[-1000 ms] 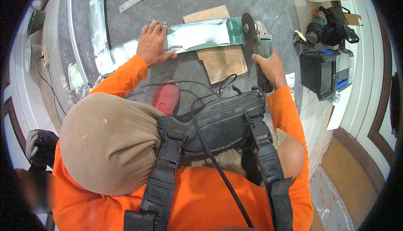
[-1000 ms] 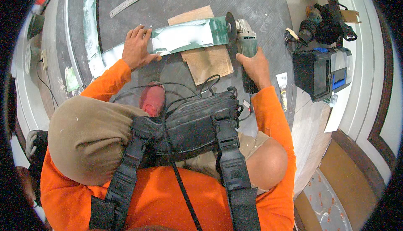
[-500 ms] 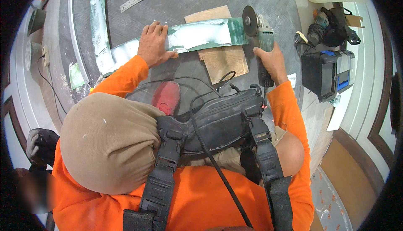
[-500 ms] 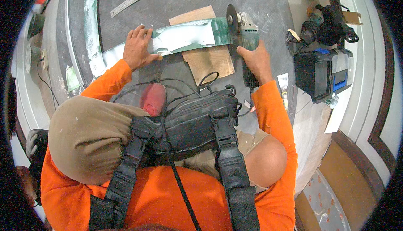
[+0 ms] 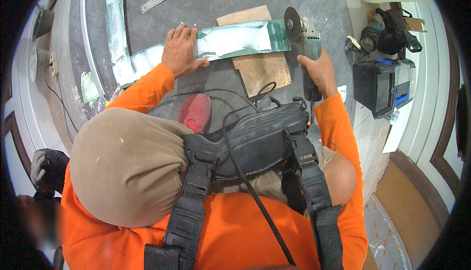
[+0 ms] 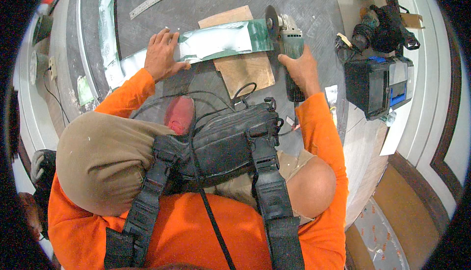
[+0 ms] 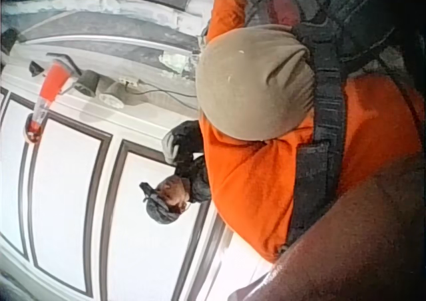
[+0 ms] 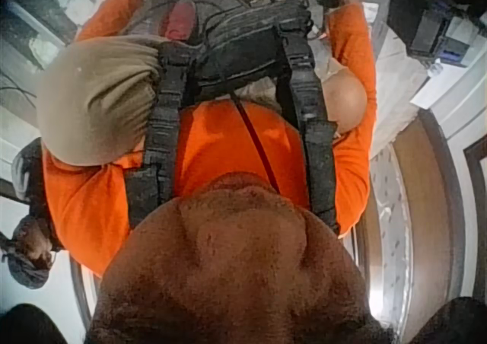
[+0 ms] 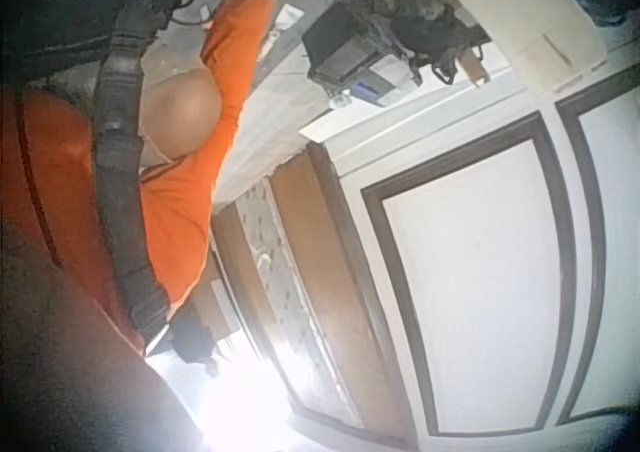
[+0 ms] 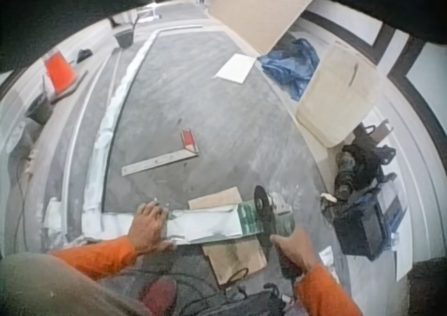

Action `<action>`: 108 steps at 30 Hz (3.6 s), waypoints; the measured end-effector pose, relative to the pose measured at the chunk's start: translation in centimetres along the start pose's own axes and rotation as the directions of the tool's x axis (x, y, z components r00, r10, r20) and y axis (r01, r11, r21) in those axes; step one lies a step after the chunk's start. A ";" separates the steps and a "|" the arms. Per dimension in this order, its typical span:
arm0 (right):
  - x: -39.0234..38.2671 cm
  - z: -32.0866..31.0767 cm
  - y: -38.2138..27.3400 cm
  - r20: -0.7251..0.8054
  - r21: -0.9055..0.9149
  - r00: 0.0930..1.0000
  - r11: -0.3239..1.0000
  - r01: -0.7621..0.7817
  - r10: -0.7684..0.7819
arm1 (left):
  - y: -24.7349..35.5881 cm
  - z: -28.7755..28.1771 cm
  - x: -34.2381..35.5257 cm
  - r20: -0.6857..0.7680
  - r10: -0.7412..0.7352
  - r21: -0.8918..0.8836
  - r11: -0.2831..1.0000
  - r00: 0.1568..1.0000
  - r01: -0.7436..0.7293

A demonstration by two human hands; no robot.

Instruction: The person measures a material with a ruler, marks it using a scraper, applies putty, and cuts the material using an angle grinder.

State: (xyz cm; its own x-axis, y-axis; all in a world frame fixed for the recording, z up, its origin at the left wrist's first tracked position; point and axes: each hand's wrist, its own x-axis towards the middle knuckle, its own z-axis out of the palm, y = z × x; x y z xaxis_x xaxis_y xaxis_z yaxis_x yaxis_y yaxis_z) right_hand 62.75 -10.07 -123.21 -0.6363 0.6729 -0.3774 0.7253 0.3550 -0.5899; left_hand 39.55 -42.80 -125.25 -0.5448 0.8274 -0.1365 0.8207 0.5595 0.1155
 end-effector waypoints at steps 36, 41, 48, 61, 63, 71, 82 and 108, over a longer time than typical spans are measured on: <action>1.3 0.0 -1.4 0.007 -0.026 0.999 0.998 -0.051 0.051 | -0.4 0.4 0.3 -0.024 -0.003 -0.008 1.000 1.000 0.003; 2.3 0.1 -1.7 0.013 0.006 0.999 0.999 -0.051 0.051 | -0.4 0.8 0.2 -0.033 -0.014 0.008 1.000 0.999 0.015; 1.6 -0.3 -2.6 0.020 0.067 1.000 0.998 -0.017 0.016 | -0.4 1.0 0.1 -0.063 0.011 -0.016 1.000 0.998 -0.012; 1.8 -0.5 -2.1 0.039 0.019 0.998 0.999 -0.043 0.043 | -0.3 0.6 0.1 -0.057 -0.004 0.013 1.000 0.998 0.005; 1.8 -0.5 -2.6 0.033 0.000 0.998 0.999 -0.051 0.051 | -0.3 0.7 0.0 -0.053 -0.011 0.006 1.000 0.999 0.011; 1.6 -0.6 -2.1 0.031 0.027 0.999 0.999 -0.045 0.044 | 0.0 0.7 0.0 -0.030 -0.013 0.005 1.000 0.999 0.013; 0.3 -0.6 0.7 0.010 0.075 0.998 0.996 -0.056 0.055 | 1.2 0.4 0.1 -0.018 -0.014 -0.029 0.999 1.000 0.014; -4.0 -1.5 2.5 0.074 -0.023 0.992 0.995 -0.099 0.101 | 1.7 0.4 -0.6 -0.024 -0.019 0.065 0.998 1.000 0.020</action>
State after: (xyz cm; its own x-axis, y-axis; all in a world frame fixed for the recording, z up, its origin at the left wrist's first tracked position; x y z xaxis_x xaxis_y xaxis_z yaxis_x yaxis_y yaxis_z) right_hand 67.51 -10.87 -122.07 -0.5778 0.6552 -0.4867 0.7907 0.3017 -0.5327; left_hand 41.36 -42.38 -125.34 -0.5641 0.8177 -0.1150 0.8190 0.5718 0.0486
